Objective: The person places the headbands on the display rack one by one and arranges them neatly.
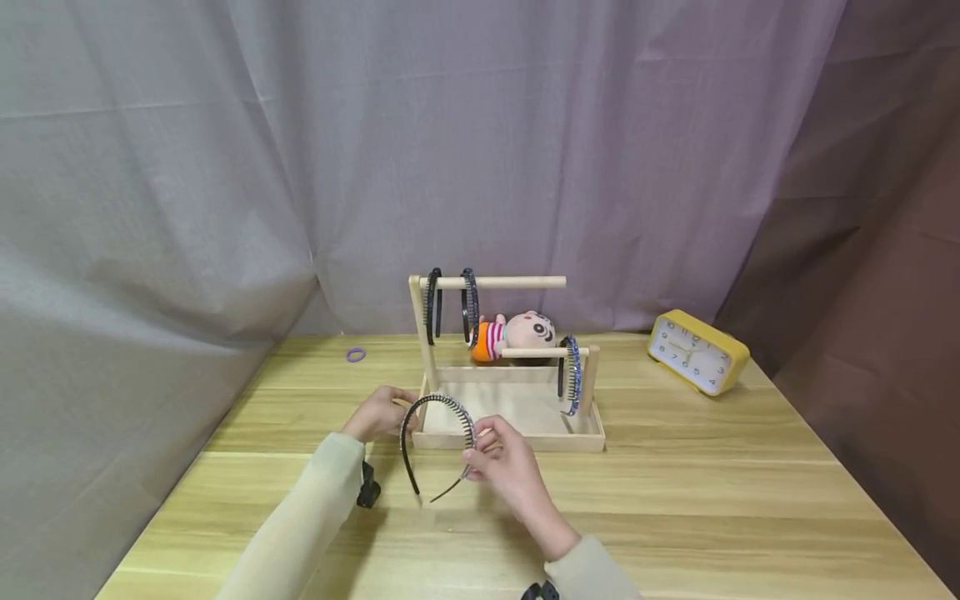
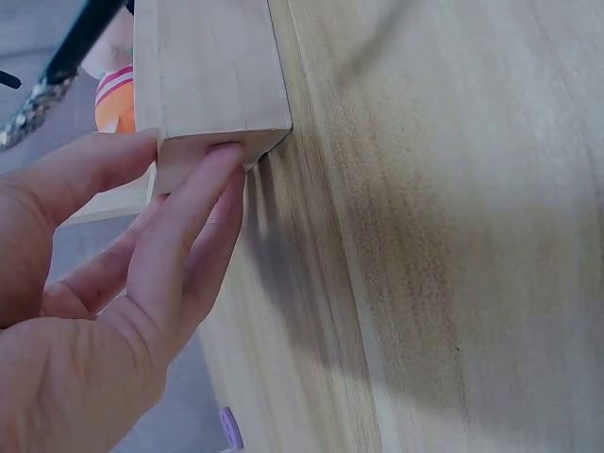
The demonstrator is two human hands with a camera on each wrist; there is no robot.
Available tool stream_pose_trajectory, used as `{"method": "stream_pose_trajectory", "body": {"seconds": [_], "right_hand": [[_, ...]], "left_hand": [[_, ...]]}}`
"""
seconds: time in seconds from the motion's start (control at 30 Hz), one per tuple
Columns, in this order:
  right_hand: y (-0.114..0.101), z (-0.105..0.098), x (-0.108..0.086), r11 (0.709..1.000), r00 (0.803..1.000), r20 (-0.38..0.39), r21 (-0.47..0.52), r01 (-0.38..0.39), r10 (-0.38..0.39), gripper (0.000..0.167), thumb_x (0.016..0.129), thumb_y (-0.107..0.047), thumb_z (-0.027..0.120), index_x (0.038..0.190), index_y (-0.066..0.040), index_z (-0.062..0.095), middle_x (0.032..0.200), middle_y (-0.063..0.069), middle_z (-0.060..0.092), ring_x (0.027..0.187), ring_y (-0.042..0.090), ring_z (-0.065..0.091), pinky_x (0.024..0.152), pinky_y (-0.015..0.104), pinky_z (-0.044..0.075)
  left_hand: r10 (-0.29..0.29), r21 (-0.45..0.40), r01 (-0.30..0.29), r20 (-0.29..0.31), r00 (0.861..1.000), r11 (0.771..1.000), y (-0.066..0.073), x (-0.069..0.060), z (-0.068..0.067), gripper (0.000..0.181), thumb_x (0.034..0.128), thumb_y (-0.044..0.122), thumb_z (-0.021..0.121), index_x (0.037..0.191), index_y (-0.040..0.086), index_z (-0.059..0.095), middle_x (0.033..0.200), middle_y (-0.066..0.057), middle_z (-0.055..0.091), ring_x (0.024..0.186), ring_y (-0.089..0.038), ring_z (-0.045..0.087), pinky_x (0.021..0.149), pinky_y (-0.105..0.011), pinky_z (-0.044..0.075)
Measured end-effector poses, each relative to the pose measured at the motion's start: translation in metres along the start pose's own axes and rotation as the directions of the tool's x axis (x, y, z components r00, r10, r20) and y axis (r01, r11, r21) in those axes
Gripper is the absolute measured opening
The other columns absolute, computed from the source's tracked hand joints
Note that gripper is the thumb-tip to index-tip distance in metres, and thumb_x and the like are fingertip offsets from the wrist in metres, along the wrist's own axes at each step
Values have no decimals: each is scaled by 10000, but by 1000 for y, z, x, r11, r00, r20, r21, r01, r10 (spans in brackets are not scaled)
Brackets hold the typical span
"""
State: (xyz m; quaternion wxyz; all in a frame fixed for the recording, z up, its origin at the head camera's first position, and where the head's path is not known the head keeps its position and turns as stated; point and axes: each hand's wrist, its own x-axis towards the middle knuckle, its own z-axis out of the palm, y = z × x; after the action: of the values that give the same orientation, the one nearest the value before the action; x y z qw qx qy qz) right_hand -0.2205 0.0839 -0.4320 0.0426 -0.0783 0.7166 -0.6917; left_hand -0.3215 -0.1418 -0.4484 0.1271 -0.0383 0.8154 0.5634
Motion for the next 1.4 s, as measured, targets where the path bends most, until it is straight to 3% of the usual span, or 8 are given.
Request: {"method": "stream_pose_trajectory", "body": {"seconds": [0.2, 0.37, 0.57, 0.9, 1.2, 1.4], "right_hand": [[2, -6, 2, 999, 998, -59, -1, 33, -33, 334, 838, 104, 648, 1153, 48, 555, 896, 142, 599, 719, 185, 645, 702, 372, 644], [0, -13, 6, 999, 997, -72, -13, 38, -39, 332, 843, 105, 648, 1156, 51, 552, 901, 153, 594, 713, 164, 651, 720, 365, 643], [-3, -23, 10, 998, 994, -100, -32, 45, -48, 337, 834, 116, 653, 1149, 57, 549, 897, 165, 590, 703, 148, 654, 740, 393, 639], [-1, -35, 15, 996, 982, -173, -69, 60, -71, 352, 830, 100, 668, 1155, 51, 542, 906, 160, 588, 708, 133, 650, 743, 380, 639], [0, -44, 22, 993, 973, -206, -67, 97, -109, 339, 846, 107, 649, 1155, 55, 519, 891, 133, 564, 692, 111, 634, 738, 353, 641], [-1, -47, 28, 991, 966, -223, -56, 118, -128, 337, 849, 102, 650, 1155, 54, 518, 886, 116, 563, 691, 100, 631, 733, 330, 641]], "left_hand": [[-7, -36, 7, 8, 1000, 999, 1, -2, 0, 428, 809, -169, 538, 1236, -142, 524, 777, -194, 631, 585, -200, 641, 697, -407, 643], [-9, -32, 10, 16, 1000, 999, 1, -2, 0, 465, 779, -169, 573, 1241, -141, 524, 816, -185, 627, 642, -245, 660, 759, -425, 638], [-20, -2, 20, 15, 1000, 1000, 2, -1, -1, 488, 781, -143, 612, 1260, -130, 523, 837, -199, 655, 742, -305, 694, 739, -382, 641], [-30, 22, 30, 17, 999, 999, 4, -1, -2, 514, 772, -129, 625, 1275, -112, 523, 814, -157, 651, 658, -205, 649, 731, -362, 641], [-24, 20, 23, 13, 1000, 1000, 3, -4, -3, 515, 766, -126, 634, 1268, -123, 523, 820, -159, 643, 707, -248, 671, 751, -377, 639], [-24, 12, 24, 12, 1000, 1000, 3, -5, -2, 518, 755, -120, 639, 1262, -118, 530, 792, -161, 644, 652, -199, 634, 763, -388, 637]]}}
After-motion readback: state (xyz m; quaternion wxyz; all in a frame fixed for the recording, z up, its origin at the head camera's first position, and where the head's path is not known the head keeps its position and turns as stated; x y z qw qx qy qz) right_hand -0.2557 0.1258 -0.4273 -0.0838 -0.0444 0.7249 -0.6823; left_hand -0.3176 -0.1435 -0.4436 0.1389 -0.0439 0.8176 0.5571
